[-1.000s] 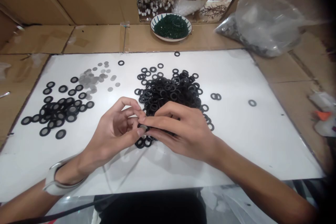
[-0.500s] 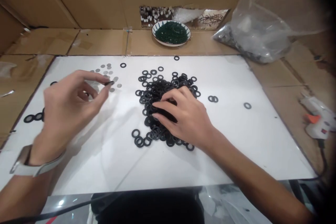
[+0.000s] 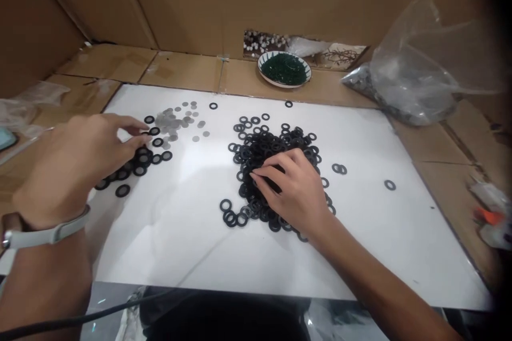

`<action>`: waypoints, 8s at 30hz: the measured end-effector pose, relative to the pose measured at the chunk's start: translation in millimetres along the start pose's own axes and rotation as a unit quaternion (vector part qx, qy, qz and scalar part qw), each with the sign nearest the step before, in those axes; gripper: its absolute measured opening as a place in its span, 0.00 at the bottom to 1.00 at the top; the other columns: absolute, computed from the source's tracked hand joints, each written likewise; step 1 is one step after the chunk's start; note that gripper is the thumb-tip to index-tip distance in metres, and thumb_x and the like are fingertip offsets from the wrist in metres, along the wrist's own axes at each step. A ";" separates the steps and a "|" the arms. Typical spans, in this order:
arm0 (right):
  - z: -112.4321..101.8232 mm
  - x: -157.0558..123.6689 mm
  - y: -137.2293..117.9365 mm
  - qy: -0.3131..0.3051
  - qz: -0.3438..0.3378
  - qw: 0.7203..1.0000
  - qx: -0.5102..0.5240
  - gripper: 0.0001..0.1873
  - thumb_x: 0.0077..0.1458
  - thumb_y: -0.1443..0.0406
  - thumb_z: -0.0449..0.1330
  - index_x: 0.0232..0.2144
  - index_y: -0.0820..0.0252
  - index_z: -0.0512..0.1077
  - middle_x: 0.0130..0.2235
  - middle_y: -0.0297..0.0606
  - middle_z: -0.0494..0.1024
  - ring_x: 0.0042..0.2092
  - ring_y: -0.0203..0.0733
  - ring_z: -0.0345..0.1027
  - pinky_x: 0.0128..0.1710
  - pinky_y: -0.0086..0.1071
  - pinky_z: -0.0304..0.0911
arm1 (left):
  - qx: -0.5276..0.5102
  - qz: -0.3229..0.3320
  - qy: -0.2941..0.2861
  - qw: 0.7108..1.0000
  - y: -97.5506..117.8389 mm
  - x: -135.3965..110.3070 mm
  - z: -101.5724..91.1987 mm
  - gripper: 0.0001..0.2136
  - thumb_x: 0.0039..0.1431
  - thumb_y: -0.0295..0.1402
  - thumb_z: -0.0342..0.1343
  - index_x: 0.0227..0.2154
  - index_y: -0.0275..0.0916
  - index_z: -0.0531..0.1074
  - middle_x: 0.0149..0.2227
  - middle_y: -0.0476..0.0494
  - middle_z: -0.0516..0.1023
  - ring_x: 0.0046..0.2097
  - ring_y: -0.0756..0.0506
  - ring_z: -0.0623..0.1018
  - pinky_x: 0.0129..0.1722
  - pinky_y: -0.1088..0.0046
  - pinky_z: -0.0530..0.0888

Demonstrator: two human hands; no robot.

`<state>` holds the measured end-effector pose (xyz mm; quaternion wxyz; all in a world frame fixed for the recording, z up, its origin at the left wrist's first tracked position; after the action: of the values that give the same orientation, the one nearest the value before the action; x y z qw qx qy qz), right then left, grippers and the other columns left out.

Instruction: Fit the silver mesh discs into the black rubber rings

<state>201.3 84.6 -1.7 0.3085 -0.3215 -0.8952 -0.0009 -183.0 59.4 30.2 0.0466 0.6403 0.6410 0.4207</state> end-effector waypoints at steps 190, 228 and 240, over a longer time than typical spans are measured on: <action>-13.8 -1.9 0.4 -0.009 0.238 0.861 0.449 0.05 0.63 0.65 0.77 0.36 0.58 0.86 0.37 0.31 0.88 0.36 0.33 0.79 0.33 0.26 0.72 | -0.290 -0.172 -0.229 0.913 120.0 -70.8 129.2 0.08 0.62 0.42 0.77 0.40 0.46 0.89 0.23 0.52 0.80 0.22 0.52 0.77 0.20 0.80 0.71; -24.7 -2.4 -2.5 -0.062 0.209 0.877 0.429 0.09 0.73 0.59 0.68 0.45 0.57 0.84 0.43 0.36 0.87 0.39 0.37 0.78 0.30 0.29 0.70 | -0.267 -0.089 -0.174 0.944 133.0 -69.3 121.5 0.05 0.71 0.39 0.69 0.40 0.44 0.84 0.28 0.52 0.80 0.20 0.55 0.69 0.17 0.73 0.65; -17.3 -3.6 -1.6 -0.056 0.232 0.874 0.423 0.09 0.71 0.59 0.71 0.42 0.58 0.85 0.41 0.35 0.87 0.39 0.37 0.79 0.30 0.27 0.68 | -0.255 -0.105 -0.152 0.949 133.5 -66.8 117.7 0.06 0.69 0.40 0.71 0.38 0.46 0.85 0.29 0.53 0.80 0.21 0.56 0.67 0.17 0.71 0.62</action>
<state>212.1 77.8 10.6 0.3557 -0.3583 -0.7259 0.4670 3.5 35.2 2.6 0.3490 0.5924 0.5610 0.4609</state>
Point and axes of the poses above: each hand's wrist, its own x-axis towards the middle knuckle, its own z-axis out of the palm, y = z × x, the point moved 4 cm from there along x, towards the middle knuckle
